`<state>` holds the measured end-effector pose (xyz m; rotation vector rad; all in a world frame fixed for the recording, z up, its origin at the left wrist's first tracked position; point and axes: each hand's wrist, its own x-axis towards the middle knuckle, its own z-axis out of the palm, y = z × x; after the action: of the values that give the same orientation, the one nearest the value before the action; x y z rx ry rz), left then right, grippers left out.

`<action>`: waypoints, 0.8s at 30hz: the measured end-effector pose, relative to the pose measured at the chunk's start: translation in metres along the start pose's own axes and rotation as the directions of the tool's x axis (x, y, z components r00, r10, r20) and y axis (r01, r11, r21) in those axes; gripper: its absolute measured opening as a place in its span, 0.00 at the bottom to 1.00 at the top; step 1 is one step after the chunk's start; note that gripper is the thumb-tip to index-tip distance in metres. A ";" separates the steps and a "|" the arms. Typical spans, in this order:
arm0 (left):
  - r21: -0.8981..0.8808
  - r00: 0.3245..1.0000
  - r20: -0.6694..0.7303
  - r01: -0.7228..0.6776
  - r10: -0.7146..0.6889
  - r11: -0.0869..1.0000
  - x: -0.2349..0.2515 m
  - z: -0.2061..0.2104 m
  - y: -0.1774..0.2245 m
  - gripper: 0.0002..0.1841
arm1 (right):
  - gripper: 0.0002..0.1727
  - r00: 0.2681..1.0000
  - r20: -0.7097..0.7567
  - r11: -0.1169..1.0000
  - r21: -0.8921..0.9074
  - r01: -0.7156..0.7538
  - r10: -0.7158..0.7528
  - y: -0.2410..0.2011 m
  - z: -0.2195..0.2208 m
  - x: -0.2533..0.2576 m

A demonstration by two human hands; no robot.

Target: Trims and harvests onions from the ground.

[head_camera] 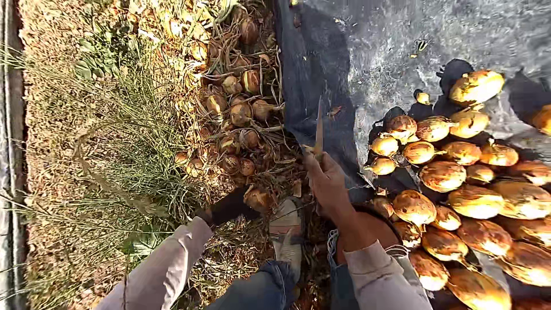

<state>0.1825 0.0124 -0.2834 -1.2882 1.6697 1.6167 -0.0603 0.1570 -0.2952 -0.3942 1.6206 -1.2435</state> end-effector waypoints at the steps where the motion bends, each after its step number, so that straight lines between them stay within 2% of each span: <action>1: -0.090 0.999 -0.011 -0.034 0.033 0.995 -0.011 -0.001 0.021 0.41 | 0.35 0.998 0.051 0.996 -0.076 -0.044 0.048 0.002 0.002 -0.003; 3: 0.001 0.997 -0.034 -0.070 0.070 0.998 -0.033 -0.005 0.066 0.40 | 0.39 0.983 0.168 0.988 -0.149 -0.050 0.075 0.004 0.012 -0.002; 5: 0.236 0.993 -0.015 -0.109 0.116 0.965 -0.044 -0.017 0.097 0.34 | 0.37 0.954 0.297 0.989 -0.149 0.010 0.035 0.004 0.021 0.003; 7: 0.360 0.991 -0.001 -0.123 0.132 0.925 -0.046 -0.029 0.108 0.26 | 0.34 0.914 0.405 0.999 -0.023 0.034 -0.022 0.006 0.023 0.006; 10: 0.419 0.994 0.056 -0.111 0.096 0.901 -0.044 -0.043 0.115 0.14 | 0.30 0.878 0.478 0.989 0.141 -0.045 -0.028 0.009 0.025 0.009; 12: 0.511 0.996 0.058 -0.084 0.063 0.856 -0.041 -0.052 0.114 0.06 | 0.30 0.882 0.472 0.982 0.171 -0.086 -0.005 0.016 0.031 0.012; 13: 0.553 0.997 0.016 -0.077 0.081 0.830 -0.039 -0.058 0.114 0.07 | 0.30 0.893 0.449 0.985 0.150 -0.082 0.006 0.019 0.033 0.015; 15: 0.607 0.970 -0.125 -0.090 0.207 0.790 -0.035 -0.068 0.113 0.13 | 0.29 0.922 0.387 0.995 0.089 -0.056 0.017 0.023 0.035 0.020; 17: 0.629 0.893 -0.235 -0.161 0.384 0.760 -0.029 -0.074 0.114 0.18 | 0.30 0.949 0.306 0.994 0.057 -0.097 0.075 0.026 0.037 0.023; 18: 0.639 0.846 -0.245 -0.226 0.473 0.735 -0.028 -0.071 0.115 0.17 | 0.33 0.951 0.281 0.990 0.015 -0.140 0.130 0.028 0.036 0.024; 20: 0.675 0.783 -0.142 -0.371 0.606 0.638 -0.030 -0.060 0.118 0.13 | 0.39 0.927 0.311 0.978 -0.065 -0.198 0.209 0.033 0.034 0.025; 21: 0.673 0.786 -0.071 -0.417 0.614 0.611 -0.030 -0.050 0.118 0.13 | 0.40 0.918 0.337 0.978 -0.074 -0.195 0.209 0.033 0.035 0.024; 22: 0.671 0.808 -0.010 -0.431 0.589 0.603 -0.029 -0.038 0.115 0.13 | 0.38 0.926 0.335 0.984 -0.025 -0.176 0.174 0.031 0.038 0.020; 24: 0.685 0.846 0.058 -0.421 0.530 0.595 -0.025 -0.015 0.104 0.12 | 0.25 0.967 0.252 0.985 0.152 -0.077 0.036 0.025 0.046 0.008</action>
<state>0.1081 -0.0095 -0.2079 -0.6043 2.5454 0.9412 -0.0173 0.1371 -0.3186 -0.3834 1.3003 -1.2198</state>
